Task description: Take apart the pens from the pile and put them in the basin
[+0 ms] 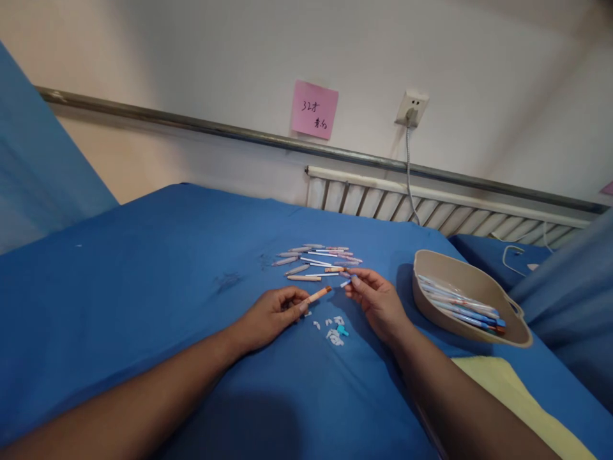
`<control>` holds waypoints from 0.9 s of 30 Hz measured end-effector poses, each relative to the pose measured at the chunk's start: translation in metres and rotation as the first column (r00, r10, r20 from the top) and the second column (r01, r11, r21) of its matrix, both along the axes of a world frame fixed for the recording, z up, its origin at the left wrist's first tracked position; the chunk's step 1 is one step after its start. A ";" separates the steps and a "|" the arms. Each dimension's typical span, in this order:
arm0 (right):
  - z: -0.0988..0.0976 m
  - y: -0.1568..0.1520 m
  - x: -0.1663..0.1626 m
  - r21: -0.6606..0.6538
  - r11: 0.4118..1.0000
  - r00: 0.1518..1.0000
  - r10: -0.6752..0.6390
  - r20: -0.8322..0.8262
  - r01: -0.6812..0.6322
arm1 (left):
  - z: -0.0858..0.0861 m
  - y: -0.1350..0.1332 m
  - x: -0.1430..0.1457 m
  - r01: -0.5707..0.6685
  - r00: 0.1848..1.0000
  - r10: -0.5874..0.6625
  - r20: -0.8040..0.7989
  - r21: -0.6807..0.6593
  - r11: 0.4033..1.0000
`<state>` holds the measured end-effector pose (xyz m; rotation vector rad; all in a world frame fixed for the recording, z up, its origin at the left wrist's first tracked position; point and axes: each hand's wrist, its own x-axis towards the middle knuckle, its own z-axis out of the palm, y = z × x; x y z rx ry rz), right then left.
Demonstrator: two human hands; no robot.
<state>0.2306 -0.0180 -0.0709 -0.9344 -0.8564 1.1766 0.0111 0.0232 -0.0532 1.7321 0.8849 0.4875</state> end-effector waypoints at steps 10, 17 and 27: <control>0.001 -0.005 -0.010 0.010 0.999 0.999 0.043 0.014 -0.043 | -0.001 -0.002 0.000 0.027 1.000 -0.027 -0.012 0.043 0.999; -0.001 -0.004 -0.009 0.011 0.999 0.998 0.038 0.049 -0.038 | 0.000 -0.003 0.002 0.053 0.998 -0.052 0.047 -0.015 0.998; 0.001 -0.006 -0.008 0.084 0.995 0.946 -0.085 0.312 0.062 | -0.002 -0.003 0.001 0.033 0.999 -0.032 0.039 -0.018 0.999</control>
